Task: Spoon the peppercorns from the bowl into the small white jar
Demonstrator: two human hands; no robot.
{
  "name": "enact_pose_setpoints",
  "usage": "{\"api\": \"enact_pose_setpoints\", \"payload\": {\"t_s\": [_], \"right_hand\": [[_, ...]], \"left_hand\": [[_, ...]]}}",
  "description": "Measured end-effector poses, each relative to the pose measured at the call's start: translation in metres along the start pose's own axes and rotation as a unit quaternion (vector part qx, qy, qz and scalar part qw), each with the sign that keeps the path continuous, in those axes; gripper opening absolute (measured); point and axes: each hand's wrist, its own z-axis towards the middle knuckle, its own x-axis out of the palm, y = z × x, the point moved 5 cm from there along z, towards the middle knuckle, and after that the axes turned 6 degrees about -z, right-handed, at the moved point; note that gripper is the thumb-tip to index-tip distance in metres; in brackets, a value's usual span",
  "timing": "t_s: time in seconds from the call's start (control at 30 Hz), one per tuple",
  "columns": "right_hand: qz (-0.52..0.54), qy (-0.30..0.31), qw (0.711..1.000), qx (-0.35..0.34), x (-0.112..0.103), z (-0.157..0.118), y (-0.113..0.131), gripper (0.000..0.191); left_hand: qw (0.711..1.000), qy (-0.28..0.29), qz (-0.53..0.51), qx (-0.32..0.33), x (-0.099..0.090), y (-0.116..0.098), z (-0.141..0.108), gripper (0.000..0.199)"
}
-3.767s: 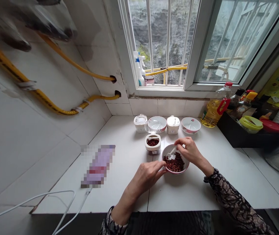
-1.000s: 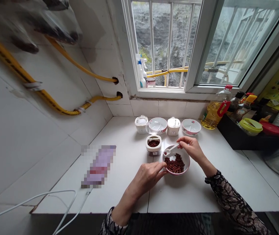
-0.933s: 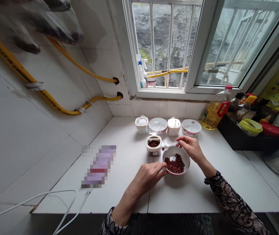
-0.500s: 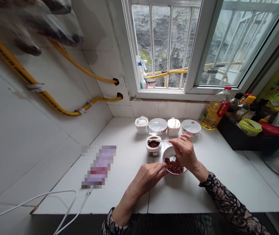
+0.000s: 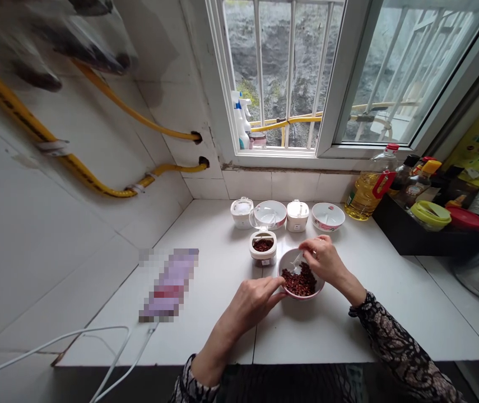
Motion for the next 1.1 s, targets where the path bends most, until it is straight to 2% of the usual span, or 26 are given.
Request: {"api": "enact_pose_setpoints", "payload": {"t_s": [0.13, 0.27, 0.4, 0.53, 0.8, 0.9, 0.97, 1.1], "right_hand": [[0.061, 0.023, 0.997, 0.044, 0.004, 0.0, 0.0, 0.022], [0.145, 0.024, 0.983, 0.108, -0.003, 0.003, -0.009, 0.022], [0.184, 0.004, 0.975, 0.126, -0.01, 0.004, -0.012, 0.02], [0.21, 0.018, 0.967, 0.144, -0.008, 0.003, -0.011, 0.019], [0.327, 0.056, 0.921, 0.206, 0.003, 0.003, -0.017, 0.015], [0.363, 0.05, 0.908, 0.203, 0.006, 0.006, -0.018, 0.017], [0.369, 0.021, 0.91, 0.185, 0.003, 0.009, -0.015, 0.022], [0.302, -0.077, 0.945, 0.103, -0.007, 0.012, 0.003, 0.022]], "left_hand": [[1.0, 0.008, -0.001, -0.008, 0.001, 0.001, -0.001, 0.02], [1.0, 0.004, -0.007, -0.011, 0.0, 0.001, 0.0, 0.022], [1.0, -0.001, -0.003, -0.006, -0.001, 0.0, 0.001, 0.03], [1.0, 0.002, 0.002, -0.006, -0.001, 0.0, 0.001, 0.029], [1.0, 0.001, 0.009, -0.007, 0.0, 0.001, 0.0, 0.026], [1.0, 0.0, 0.01, -0.006, 0.0, 0.001, 0.0, 0.027], [1.0, -0.001, 0.009, -0.006, 0.0, 0.001, 0.001, 0.028], [1.0, -0.005, 0.007, 0.0, 0.0, 0.0, 0.001, 0.027]]}}
